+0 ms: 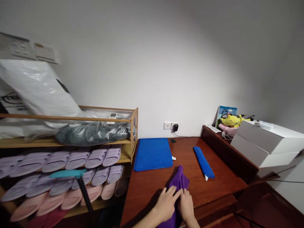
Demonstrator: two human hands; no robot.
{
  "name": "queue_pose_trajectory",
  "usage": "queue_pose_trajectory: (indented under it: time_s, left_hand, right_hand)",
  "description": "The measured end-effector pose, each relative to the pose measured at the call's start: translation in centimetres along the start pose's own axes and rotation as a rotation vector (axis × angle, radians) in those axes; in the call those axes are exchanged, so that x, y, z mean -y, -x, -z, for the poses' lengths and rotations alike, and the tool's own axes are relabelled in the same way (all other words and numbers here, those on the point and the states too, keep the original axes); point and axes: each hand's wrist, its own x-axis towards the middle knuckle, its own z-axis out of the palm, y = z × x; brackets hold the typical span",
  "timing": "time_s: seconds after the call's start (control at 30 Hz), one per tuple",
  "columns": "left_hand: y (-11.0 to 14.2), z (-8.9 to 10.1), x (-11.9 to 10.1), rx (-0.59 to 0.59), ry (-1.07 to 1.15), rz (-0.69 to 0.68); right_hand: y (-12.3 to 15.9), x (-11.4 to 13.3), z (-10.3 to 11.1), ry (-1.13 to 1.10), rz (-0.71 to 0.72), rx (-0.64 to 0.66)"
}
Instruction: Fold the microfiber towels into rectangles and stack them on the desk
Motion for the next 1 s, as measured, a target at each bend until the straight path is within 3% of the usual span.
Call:
queue_pose_trajectory:
  time_s: [0.13,0.2,0.3,0.4,0.5,0.6,0.7,0.9,1.0]
  left_hand:
    - [3.3,-1.8,3.4,-0.003,-0.122,0.283]
    - [4.8,-1.8,3.7,-0.009,-0.166,0.369]
    - [5.1,-0.8,1.4,-0.095,-0.110,0.269]
    - [3.2,-0.1,-2.0,-0.154,0.015,-0.065]
    - [1.1,-0.5,-3.2,-0.096,0.049,-0.206]
    - [0.8,-1.5,-2.0,-0.010,0.009,-0.136]
    - [2.6,-1.6,-0.1,-0.019,-0.046,-0.075]
    - [7.9,2.3,2.5,-0.075,-0.094,0.124]
    - [8.5,3.9,2.0,-0.138,-0.099,0.228]
  right_hand:
    - [0.1,-2.6,1.0,0.038,-0.014,0.055]
    - [-0.4,-3.3,1.5,0.043,-0.031,0.060]
    - [-1.1,-3.6,1.7,0.057,-0.034,0.077]
    - [-1.4,-3.7,1.6,0.078,-0.003,0.099]
    - [-1.1,-4.7,1.8,0.119,-0.003,0.122]
    - [-0.6,-6.1,2.4,0.164,-0.034,0.140]
    - [-0.5,-6.8,2.7,0.175,-0.039,0.147]
    - [-1.7,-5.9,2.6,0.146,-0.012,0.134]
    - [-2.3,-5.3,2.4,0.146,0.008,0.119]
